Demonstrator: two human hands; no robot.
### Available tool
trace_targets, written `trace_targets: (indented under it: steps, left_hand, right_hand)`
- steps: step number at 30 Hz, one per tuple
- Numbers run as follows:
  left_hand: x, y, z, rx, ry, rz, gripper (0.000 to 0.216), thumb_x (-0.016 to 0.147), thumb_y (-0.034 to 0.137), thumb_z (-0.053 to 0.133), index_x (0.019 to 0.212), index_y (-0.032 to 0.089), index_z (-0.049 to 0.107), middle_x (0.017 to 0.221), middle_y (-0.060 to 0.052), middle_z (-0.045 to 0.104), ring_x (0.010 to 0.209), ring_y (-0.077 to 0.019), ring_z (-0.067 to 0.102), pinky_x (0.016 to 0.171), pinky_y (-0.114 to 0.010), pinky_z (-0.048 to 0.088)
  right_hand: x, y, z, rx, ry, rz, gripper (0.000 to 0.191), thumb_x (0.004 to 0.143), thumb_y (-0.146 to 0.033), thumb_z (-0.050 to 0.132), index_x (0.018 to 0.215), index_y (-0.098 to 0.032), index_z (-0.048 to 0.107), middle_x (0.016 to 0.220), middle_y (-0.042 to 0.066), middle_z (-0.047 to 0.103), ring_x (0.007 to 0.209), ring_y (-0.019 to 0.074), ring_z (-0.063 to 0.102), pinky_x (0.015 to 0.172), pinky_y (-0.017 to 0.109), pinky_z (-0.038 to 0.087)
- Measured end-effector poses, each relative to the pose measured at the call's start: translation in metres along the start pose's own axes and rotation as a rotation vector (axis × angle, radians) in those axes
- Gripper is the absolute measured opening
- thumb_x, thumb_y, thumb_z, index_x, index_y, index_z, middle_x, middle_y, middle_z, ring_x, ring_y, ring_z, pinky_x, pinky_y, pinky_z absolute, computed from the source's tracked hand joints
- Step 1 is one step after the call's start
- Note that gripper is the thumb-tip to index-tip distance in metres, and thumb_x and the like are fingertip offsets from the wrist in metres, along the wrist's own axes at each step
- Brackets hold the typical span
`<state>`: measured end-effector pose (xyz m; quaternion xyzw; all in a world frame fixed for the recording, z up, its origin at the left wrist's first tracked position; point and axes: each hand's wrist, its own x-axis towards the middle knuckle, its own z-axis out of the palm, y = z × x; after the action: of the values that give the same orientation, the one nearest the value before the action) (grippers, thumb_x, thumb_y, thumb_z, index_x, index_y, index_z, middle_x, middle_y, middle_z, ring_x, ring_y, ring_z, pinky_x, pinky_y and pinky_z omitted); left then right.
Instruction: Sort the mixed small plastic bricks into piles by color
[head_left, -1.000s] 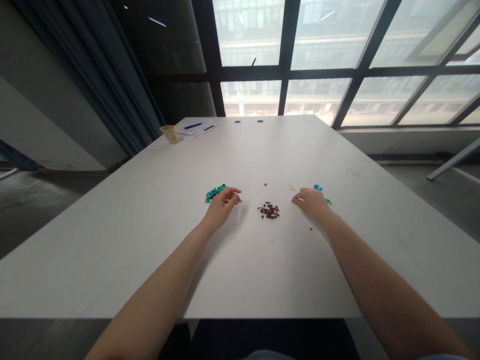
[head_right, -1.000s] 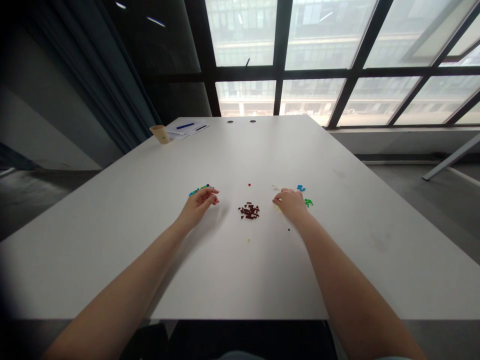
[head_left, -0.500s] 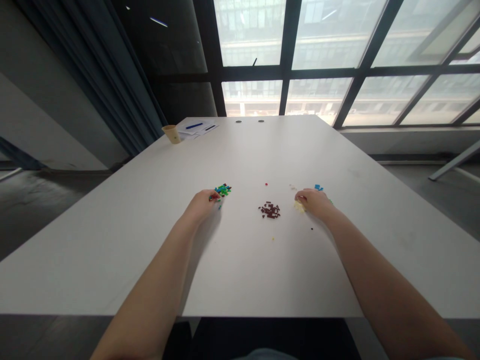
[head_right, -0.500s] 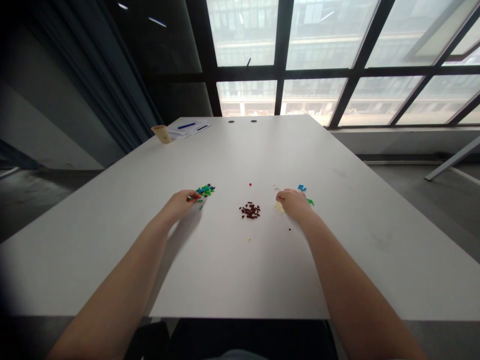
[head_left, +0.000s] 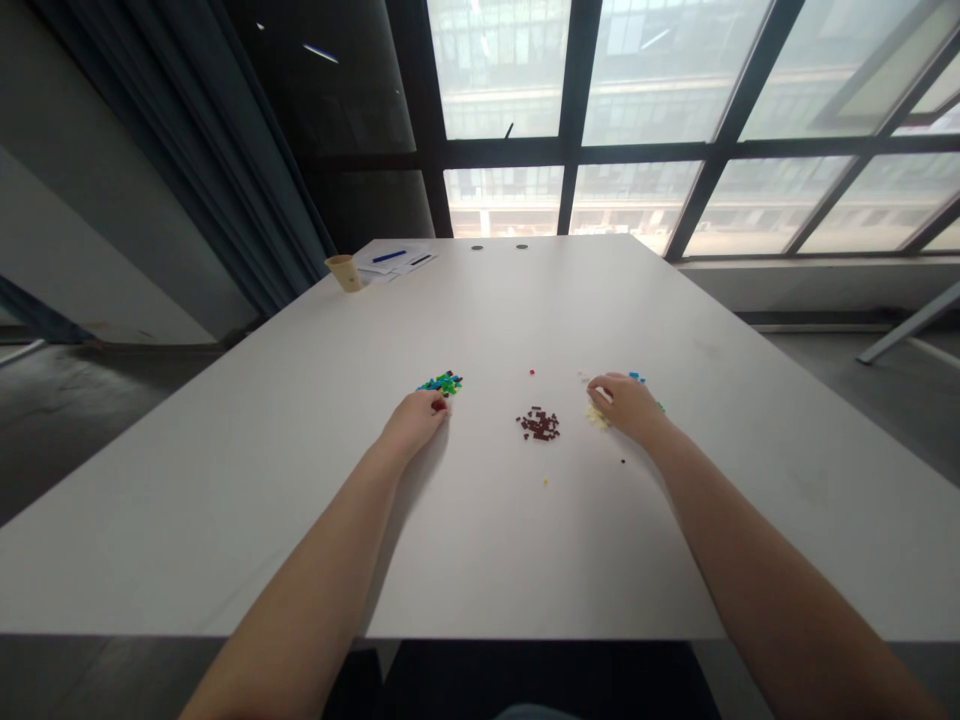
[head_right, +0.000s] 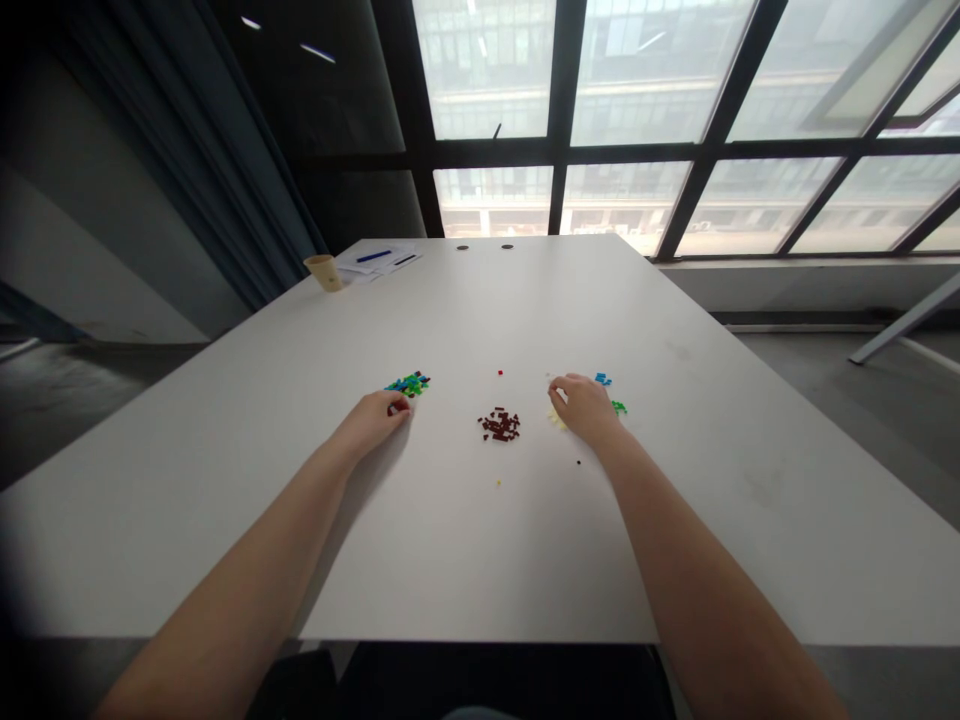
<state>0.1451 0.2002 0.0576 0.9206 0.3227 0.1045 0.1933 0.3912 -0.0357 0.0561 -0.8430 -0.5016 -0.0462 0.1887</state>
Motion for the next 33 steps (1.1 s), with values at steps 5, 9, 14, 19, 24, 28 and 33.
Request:
trace_targets:
  steps: [5, 9, 14, 19, 24, 28, 33]
  left_hand:
    - [-0.011, 0.039, 0.003, -0.517, 0.036, 0.127, 0.019, 0.071, 0.034, 0.057, 0.077, 0.017, 0.061, 0.079, -0.006, 0.067, 0.076, -0.0177, 0.061, 0.069, -0.029, 0.046]
    - [-0.024, 0.072, 0.010, -1.015, -0.100, 0.114, 0.026, 0.060, 0.034, 0.070, 0.076, 0.015, 0.062, 0.075, -0.005, 0.068, 0.075, -0.0176, 0.064, 0.073, -0.031, 0.049]
    - [-0.033, 0.086, 0.020, -1.283, -0.220, 0.066, 0.026, 0.052, 0.031, 0.077, 0.064, 0.015, 0.061, 0.062, -0.003, 0.066, 0.063, -0.0153, 0.062, 0.069, -0.031, 0.049]
    - [-0.034, 0.085, 0.024, -1.374, -0.286, 0.074, 0.028, 0.050, 0.028, 0.079, 0.062, 0.014, 0.059, 0.060, -0.002, 0.065, 0.058, -0.0124, 0.060, 0.066, -0.029, 0.049]
    - [-0.033, 0.084, 0.024, -1.434, -0.321, 0.106, 0.031, 0.052, 0.025, 0.079, 0.072, 0.015, 0.058, 0.060, 0.001, 0.065, 0.056, -0.0108, 0.059, 0.064, -0.026, 0.048]
    - [-0.033, 0.083, 0.026, -1.420, -0.340, 0.111, 0.032, 0.054, 0.023, 0.078, 0.077, 0.015, 0.058, 0.059, 0.001, 0.066, 0.057, -0.0117, 0.061, 0.064, -0.026, 0.048]
    - [-0.034, 0.084, 0.025, -1.371, -0.339, 0.088, 0.031, 0.054, 0.024, 0.078, 0.076, 0.015, 0.058, 0.060, 0.000, 0.067, 0.057, -0.0131, 0.062, 0.064, -0.026, 0.048]
  right_hand:
    - [-0.002, -0.007, -0.001, 0.044, 0.034, -0.033, 0.022, 0.080, -0.025, 0.044, 0.080, -0.018, 0.065, 0.073, 0.004, 0.060, 0.065, 0.0136, 0.052, 0.065, 0.025, 0.035]
    - [-0.004, -0.024, -0.004, 0.085, 0.033, -0.108, 0.021, 0.081, -0.024, 0.044, 0.080, -0.019, 0.064, 0.075, 0.004, 0.061, 0.072, 0.0150, 0.054, 0.070, 0.026, 0.036]
    - [-0.008, -0.052, -0.008, 0.195, 0.109, -0.231, 0.018, 0.083, -0.023, 0.045, 0.081, -0.020, 0.063, 0.074, 0.003, 0.060, 0.074, 0.0155, 0.054, 0.077, 0.029, 0.037]
    - [-0.020, -0.077, -0.015, 0.329, 0.277, -0.385, 0.015, 0.083, -0.021, 0.047, 0.082, -0.020, 0.062, 0.068, 0.002, 0.057, 0.069, 0.0143, 0.051, 0.073, 0.030, 0.038]
    - [-0.030, -0.094, -0.023, 0.467, 0.336, -0.551, 0.011, 0.079, -0.021, 0.055, 0.086, -0.021, 0.063, 0.066, 0.000, 0.055, 0.064, 0.0126, 0.048, 0.067, 0.029, 0.038]
    - [-0.032, -0.101, -0.025, 0.458, 0.277, -0.599, 0.013, 0.079, -0.022, 0.055, 0.089, -0.023, 0.064, 0.069, 0.001, 0.056, 0.067, 0.0129, 0.048, 0.068, 0.029, 0.039]
    - [-0.032, -0.101, -0.023, 0.370, 0.233, -0.600, 0.012, 0.081, -0.023, 0.053, 0.083, -0.023, 0.065, 0.069, 0.001, 0.056, 0.068, 0.0130, 0.047, 0.068, 0.029, 0.038]
